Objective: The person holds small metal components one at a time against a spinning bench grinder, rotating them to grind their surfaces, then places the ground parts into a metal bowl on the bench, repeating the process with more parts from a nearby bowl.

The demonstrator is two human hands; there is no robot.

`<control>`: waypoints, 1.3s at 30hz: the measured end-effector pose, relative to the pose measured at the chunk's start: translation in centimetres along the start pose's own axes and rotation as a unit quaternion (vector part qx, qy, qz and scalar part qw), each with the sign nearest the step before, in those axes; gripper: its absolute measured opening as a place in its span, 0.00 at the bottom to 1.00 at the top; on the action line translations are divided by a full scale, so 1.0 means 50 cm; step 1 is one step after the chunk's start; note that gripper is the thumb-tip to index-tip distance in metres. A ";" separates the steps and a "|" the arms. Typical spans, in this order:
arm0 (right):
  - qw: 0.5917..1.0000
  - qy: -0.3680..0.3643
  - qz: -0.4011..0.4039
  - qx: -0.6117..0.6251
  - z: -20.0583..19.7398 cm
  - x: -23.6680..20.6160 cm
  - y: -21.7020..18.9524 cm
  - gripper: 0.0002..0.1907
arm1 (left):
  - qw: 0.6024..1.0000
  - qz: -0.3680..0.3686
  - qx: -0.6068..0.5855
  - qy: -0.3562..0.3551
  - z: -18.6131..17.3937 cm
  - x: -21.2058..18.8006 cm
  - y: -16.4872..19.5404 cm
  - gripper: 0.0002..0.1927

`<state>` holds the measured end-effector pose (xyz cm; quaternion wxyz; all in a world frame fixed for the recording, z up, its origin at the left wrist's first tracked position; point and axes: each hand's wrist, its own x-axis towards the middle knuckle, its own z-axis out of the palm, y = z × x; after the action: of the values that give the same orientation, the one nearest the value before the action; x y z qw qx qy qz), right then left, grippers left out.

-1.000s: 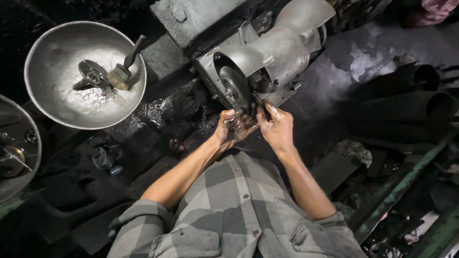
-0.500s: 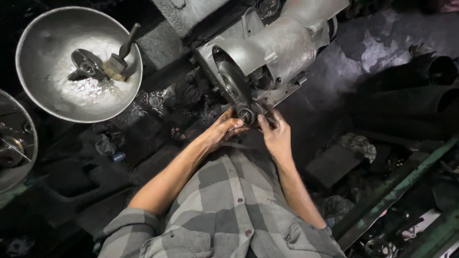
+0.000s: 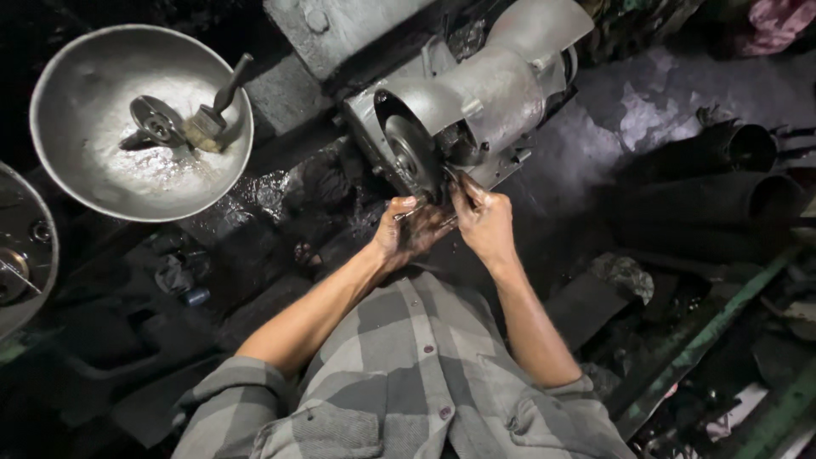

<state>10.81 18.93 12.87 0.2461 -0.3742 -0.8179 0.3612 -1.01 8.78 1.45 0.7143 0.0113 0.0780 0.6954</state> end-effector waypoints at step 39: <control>0.992 -0.038 -0.040 -0.113 -0.006 0.026 -0.055 0.18 | 1.000 -0.017 -0.025 -0.001 0.019 0.008 0.025 0.38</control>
<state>9.02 18.79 15.37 0.1853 -0.3526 -0.8764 0.2706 -2.11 9.33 2.53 0.7264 -0.0068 0.0604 0.6846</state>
